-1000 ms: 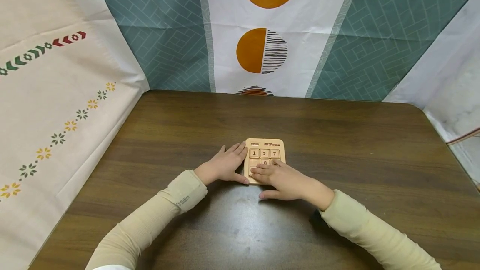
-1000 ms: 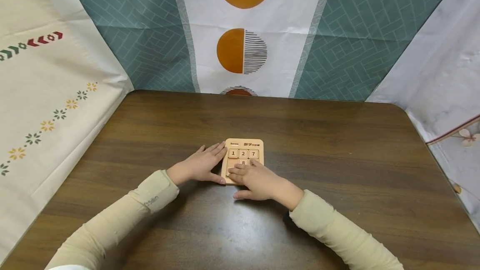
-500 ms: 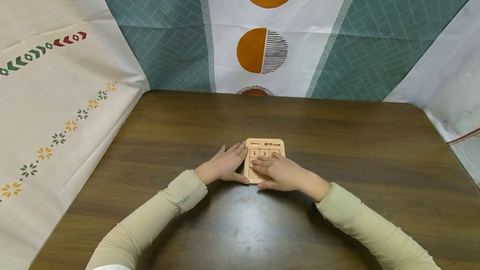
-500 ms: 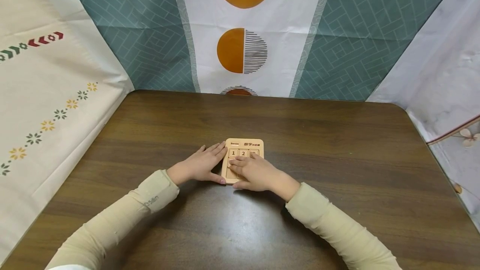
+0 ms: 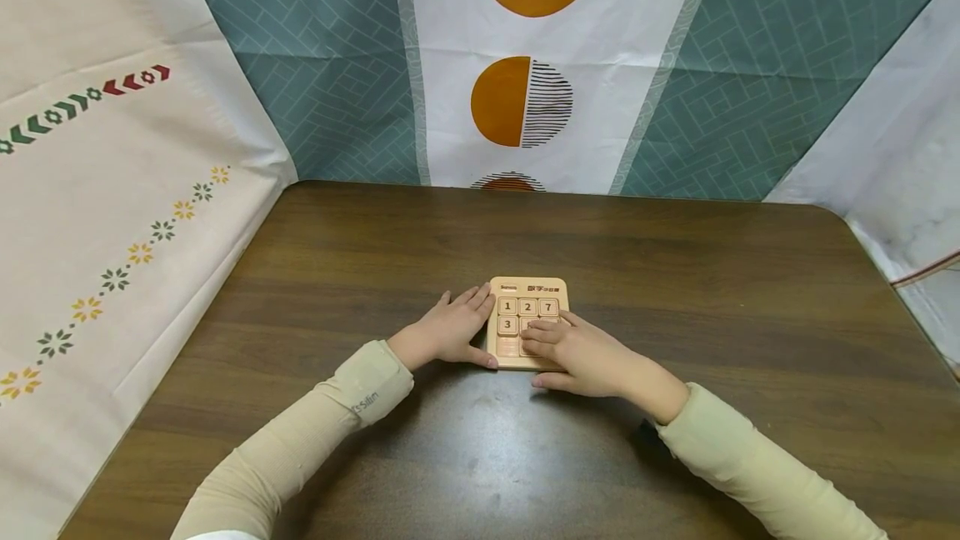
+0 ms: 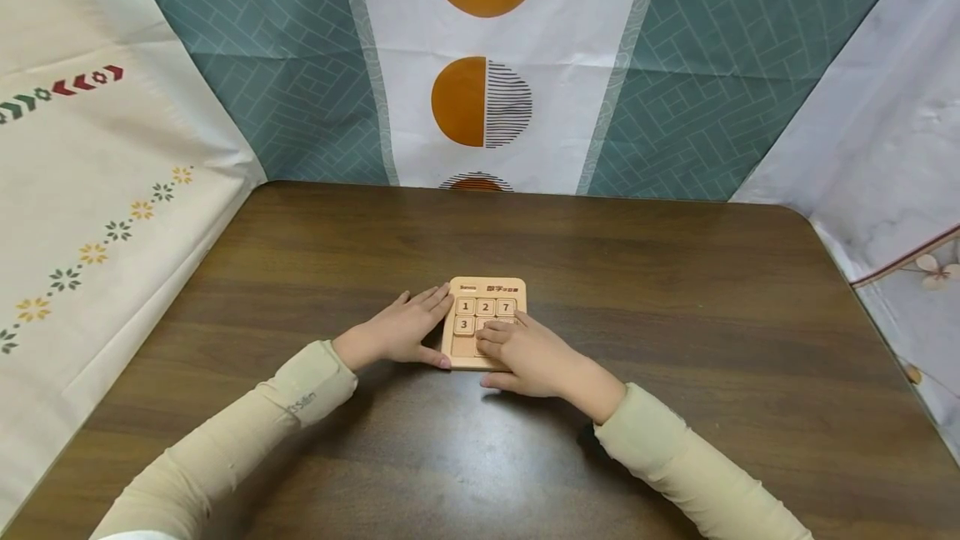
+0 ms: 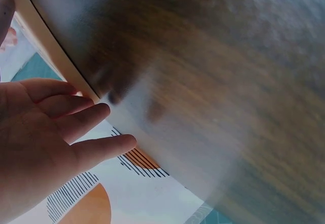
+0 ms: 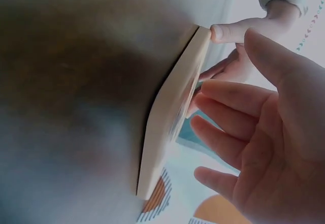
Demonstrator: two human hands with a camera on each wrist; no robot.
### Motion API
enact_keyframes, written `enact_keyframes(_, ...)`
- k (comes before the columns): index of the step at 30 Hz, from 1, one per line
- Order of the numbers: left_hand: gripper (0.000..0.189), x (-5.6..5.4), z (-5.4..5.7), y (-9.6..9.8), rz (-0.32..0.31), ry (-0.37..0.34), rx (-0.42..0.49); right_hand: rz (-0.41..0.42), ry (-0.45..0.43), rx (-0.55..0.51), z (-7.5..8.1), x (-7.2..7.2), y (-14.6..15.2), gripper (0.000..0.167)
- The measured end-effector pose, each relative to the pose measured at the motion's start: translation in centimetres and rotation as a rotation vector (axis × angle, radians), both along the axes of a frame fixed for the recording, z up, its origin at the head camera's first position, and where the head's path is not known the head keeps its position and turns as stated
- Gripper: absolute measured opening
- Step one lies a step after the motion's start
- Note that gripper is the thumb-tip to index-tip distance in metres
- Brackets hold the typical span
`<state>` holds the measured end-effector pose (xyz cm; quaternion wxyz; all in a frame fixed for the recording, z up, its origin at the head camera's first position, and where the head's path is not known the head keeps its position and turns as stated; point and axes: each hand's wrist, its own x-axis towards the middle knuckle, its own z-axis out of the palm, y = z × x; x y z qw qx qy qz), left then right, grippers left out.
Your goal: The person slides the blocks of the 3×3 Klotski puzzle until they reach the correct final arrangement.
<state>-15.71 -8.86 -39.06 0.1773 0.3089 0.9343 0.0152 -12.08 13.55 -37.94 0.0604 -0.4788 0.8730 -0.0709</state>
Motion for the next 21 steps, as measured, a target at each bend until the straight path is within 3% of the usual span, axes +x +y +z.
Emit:
enact_keyframes(7,0.102,0.0,0.1,0.0,0.003,0.001,-0.009,0.009,-0.015,-0.009,-0.3,0.9,0.4,0.052)
enact_keyframes(21,0.103,0.0,0.1,0.0,-0.001,0.003,0.015,0.008,-0.001,0.021,-0.5,1.2,-1.2,0.057)
